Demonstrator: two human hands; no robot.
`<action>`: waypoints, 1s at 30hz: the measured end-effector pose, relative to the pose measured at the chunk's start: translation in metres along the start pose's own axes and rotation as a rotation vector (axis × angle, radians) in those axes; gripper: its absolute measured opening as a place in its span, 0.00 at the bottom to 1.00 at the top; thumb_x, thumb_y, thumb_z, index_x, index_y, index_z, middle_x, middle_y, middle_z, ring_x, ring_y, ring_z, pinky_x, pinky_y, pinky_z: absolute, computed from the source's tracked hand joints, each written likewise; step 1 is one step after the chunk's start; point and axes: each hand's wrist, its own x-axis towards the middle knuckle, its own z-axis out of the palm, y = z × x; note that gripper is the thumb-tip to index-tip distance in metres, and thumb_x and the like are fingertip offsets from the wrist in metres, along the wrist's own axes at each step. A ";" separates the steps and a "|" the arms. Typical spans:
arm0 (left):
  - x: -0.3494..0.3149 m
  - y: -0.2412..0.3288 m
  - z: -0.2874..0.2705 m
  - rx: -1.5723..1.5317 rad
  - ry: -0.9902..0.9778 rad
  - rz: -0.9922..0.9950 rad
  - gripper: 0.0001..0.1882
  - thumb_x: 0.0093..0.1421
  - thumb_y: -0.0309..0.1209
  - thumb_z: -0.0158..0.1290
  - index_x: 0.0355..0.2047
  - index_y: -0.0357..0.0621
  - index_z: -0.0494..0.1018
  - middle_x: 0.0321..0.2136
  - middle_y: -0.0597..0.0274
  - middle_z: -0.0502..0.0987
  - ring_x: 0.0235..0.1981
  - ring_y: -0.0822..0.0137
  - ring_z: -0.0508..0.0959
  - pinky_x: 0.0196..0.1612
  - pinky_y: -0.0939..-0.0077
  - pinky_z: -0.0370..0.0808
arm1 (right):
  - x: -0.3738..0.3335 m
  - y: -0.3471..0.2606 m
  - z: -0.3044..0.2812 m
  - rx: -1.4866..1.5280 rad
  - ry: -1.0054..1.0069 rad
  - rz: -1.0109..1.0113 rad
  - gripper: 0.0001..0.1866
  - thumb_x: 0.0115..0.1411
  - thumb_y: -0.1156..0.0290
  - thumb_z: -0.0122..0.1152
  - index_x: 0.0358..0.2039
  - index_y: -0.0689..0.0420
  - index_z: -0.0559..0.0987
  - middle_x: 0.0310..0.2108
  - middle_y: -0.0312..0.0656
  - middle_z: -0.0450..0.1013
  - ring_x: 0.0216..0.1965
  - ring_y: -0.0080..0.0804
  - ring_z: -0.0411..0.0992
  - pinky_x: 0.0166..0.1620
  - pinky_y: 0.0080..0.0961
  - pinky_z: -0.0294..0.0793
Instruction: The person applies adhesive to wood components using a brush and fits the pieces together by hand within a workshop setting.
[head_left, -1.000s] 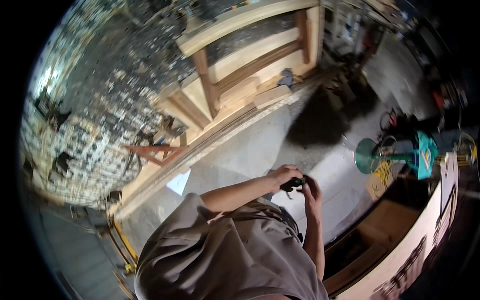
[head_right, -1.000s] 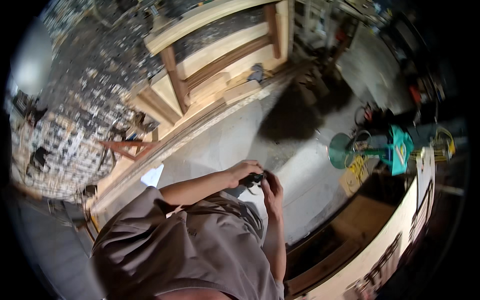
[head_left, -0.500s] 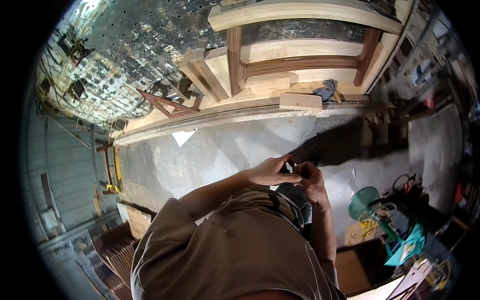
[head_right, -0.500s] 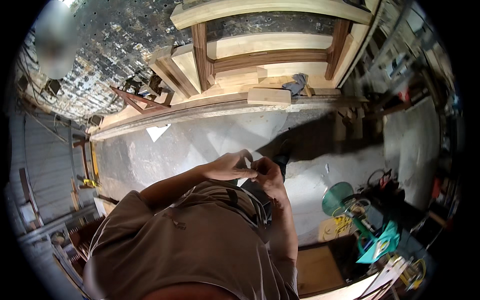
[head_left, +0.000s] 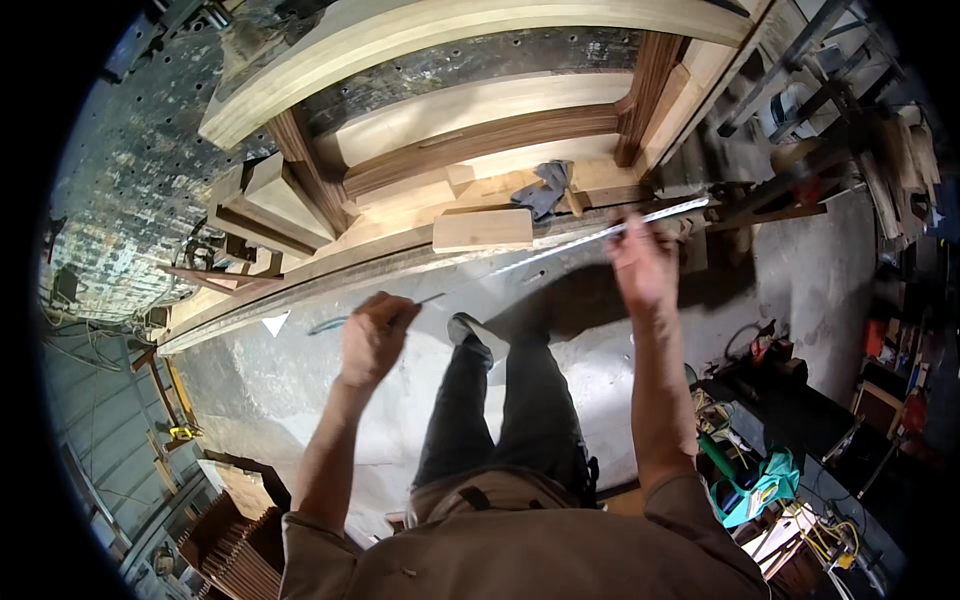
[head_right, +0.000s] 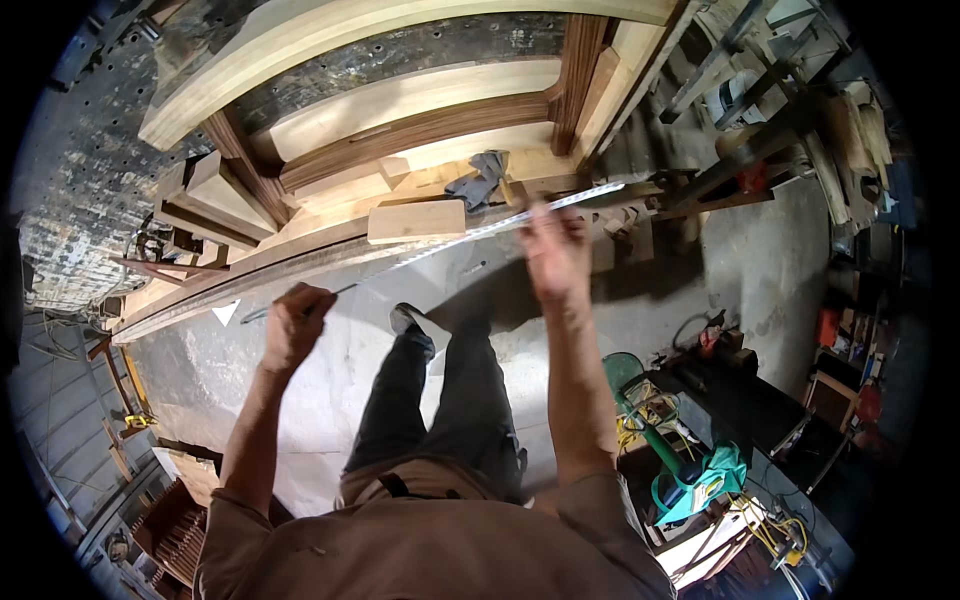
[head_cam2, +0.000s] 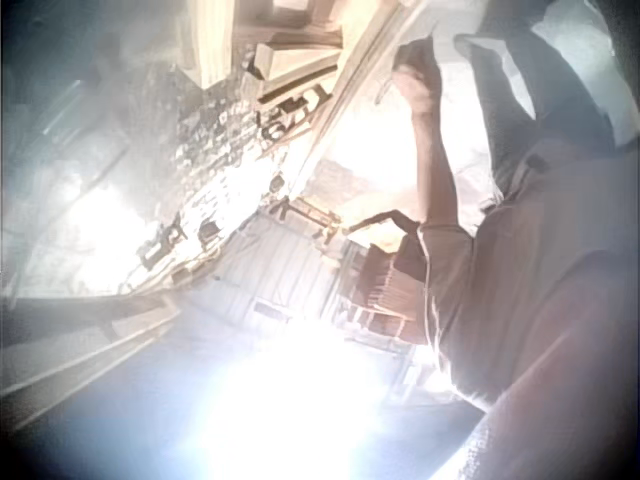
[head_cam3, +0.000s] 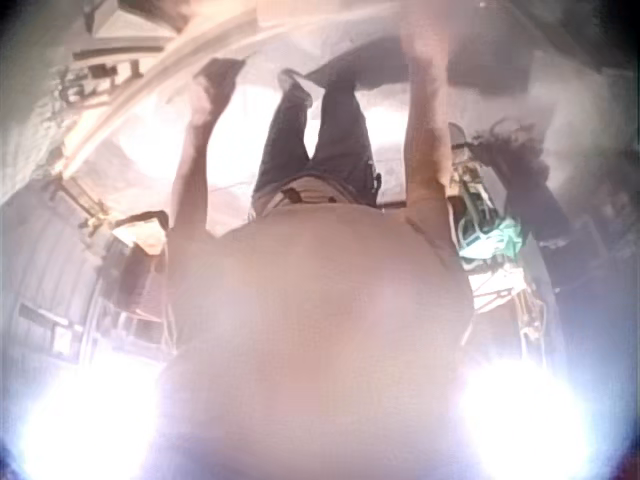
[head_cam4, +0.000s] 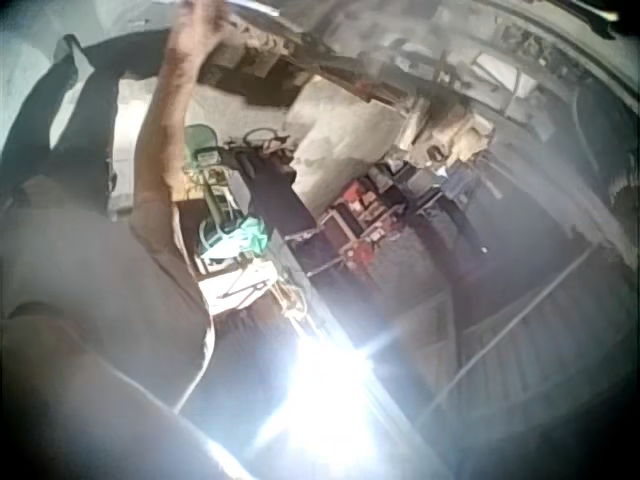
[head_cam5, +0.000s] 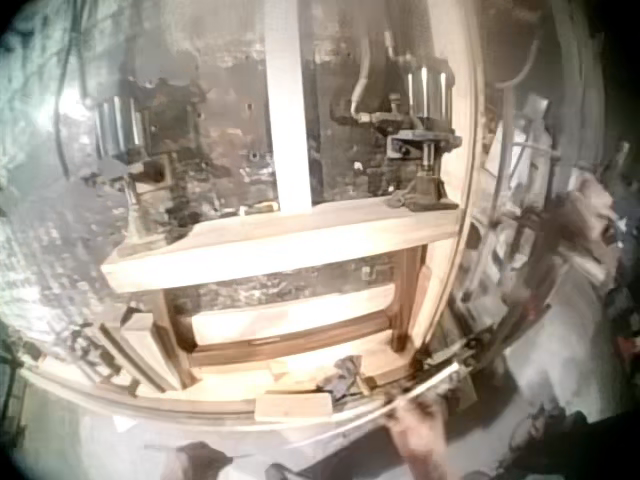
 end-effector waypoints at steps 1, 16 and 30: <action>0.008 -0.004 0.014 -0.033 -0.001 0.053 0.02 0.52 0.26 0.58 0.27 0.40 0.77 0.25 0.51 0.76 0.27 0.53 0.77 0.30 0.67 0.73 | 0.000 0.019 0.011 -0.093 -0.059 0.060 0.08 0.62 0.75 0.54 0.42 0.56 0.75 0.37 0.39 0.75 0.34 0.26 0.71 0.34 0.22 0.70; 0.233 -0.195 -0.092 0.438 0.868 0.346 0.09 0.60 0.29 0.55 0.40 0.40 0.77 0.32 0.60 0.79 0.30 0.68 0.77 0.34 0.76 0.74 | 0.286 0.001 0.068 -0.048 -0.265 -0.346 0.05 0.60 0.72 0.59 0.34 0.59 0.75 0.30 0.38 0.73 0.30 0.25 0.71 0.35 0.22 0.71; 0.278 -0.220 -0.144 0.256 1.199 0.142 0.19 0.62 0.45 0.51 0.41 0.44 0.78 0.27 0.58 0.77 0.27 0.69 0.73 0.35 0.74 0.70 | 0.364 -0.028 0.067 0.247 -0.209 -0.554 0.09 0.62 0.71 0.51 0.43 0.53 0.73 0.39 0.38 0.73 0.45 0.33 0.71 0.50 0.38 0.62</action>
